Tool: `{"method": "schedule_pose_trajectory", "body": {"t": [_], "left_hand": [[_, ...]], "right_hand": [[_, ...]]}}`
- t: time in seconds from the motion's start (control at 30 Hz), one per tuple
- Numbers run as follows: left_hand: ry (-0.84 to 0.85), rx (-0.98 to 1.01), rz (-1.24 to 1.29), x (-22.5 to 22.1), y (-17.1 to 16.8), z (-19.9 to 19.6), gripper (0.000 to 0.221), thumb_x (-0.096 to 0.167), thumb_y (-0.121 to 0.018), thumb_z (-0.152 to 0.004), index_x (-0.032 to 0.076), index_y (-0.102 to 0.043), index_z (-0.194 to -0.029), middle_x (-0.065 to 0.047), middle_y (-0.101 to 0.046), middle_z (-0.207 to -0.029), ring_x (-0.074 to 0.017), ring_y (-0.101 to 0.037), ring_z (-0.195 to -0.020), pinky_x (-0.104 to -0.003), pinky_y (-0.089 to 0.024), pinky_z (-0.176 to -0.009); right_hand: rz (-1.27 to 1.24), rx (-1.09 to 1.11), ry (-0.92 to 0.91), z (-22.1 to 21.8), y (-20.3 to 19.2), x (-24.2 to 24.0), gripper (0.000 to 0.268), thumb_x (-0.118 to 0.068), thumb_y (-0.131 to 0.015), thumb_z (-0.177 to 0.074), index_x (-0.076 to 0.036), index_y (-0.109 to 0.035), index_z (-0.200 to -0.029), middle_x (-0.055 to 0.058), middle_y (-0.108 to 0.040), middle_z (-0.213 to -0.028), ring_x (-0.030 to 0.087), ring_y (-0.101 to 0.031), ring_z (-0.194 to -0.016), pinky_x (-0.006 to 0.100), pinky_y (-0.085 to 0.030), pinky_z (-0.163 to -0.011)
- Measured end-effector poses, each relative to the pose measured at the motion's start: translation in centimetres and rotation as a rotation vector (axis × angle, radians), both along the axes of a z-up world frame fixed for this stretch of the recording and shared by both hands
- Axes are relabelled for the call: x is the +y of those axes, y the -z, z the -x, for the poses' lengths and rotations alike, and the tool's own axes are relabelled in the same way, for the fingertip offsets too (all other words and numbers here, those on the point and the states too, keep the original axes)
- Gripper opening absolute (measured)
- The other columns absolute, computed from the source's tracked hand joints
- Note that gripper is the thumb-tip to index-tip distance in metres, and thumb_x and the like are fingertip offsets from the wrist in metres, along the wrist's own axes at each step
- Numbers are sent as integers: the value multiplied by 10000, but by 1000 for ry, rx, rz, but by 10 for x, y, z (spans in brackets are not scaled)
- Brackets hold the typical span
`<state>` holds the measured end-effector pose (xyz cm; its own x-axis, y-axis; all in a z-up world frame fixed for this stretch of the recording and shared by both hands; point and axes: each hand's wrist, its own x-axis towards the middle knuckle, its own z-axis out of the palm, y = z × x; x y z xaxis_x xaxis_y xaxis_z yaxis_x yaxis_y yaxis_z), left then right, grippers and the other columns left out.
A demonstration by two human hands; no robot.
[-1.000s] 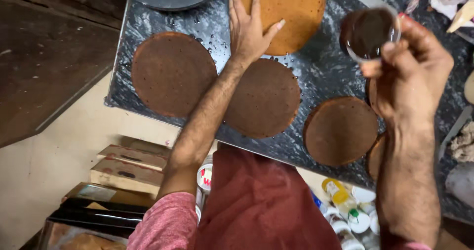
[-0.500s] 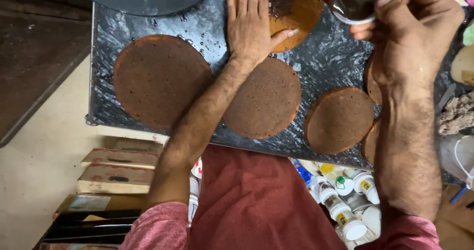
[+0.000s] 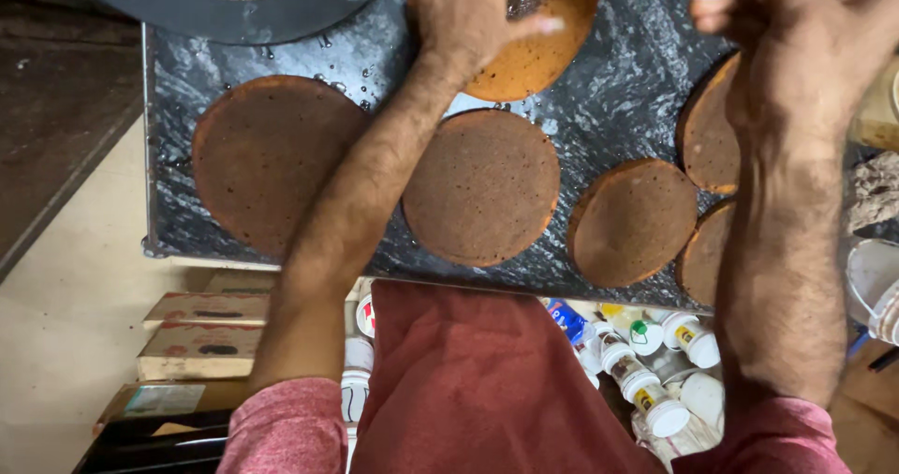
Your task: The person prepares cake layers by pouring a dark liquid from a bottle into a small cup, dipping their hand into a larger bucket of liquid, and then patting the liquid onto the surfaces of multiple circular cake rounds.
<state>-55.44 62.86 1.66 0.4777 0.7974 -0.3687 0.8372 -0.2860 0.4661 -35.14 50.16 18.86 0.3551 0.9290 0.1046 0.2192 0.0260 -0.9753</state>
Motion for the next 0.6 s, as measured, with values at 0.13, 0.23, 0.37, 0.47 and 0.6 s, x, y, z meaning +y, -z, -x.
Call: {"method": "schedule_pose_trajectory", "body": {"t": [0.13,0.23,0.37,0.47,0.6], "left_hand": [[263,-74,-350,-44,6,-19,1474,1045,-492,-642,-90,-310,-1566,-250,-298,-1608,-377,-279,-1516,-521,-190,-1278],[331,-27,-413,-93,11,-10,1554,1053,-481,-579,-90,-210,-1596,-250,-67,-1683,-383,-74,-1583,-516,-62,-1292],[147,-16,-253,-106,11,9,1583,1045,-478,-587,-96,-110,-1621,-262,9,-1708,-401,-3,-1614,-554,-12,-1307],[-63,40,-164,-94,7,24,1566,1043,-485,-612,-91,-103,-1621,-298,-2,-1693,-435,-12,-1607,-585,-13,-1307],[-136,15,-249,-75,7,31,1563,1034,-515,-668,-141,-92,-1609,-328,-17,-1696,-451,-35,-1608,-611,-16,-1309]], "right_hand": [[-37,-42,-2,-9,2,-20,86,87,-552,-1112,97,-619,-1166,184,-714,-1001,248,-771,-800,340,-677,-694],[13,-44,31,0,-5,-30,175,176,-542,-1101,128,-640,-1238,188,-726,-1063,233,-759,-837,365,-721,-778],[107,-62,20,34,-19,-29,282,145,-547,-1068,124,-644,-1331,144,-709,-1000,168,-706,-721,307,-668,-680],[132,32,22,52,-21,-16,240,143,-568,-1073,144,-626,-1306,157,-728,-1049,179,-725,-736,309,-664,-671],[50,116,-40,55,-14,4,161,162,-603,-1098,138,-649,-1250,149,-685,-939,184,-702,-702,324,-668,-659]]}}
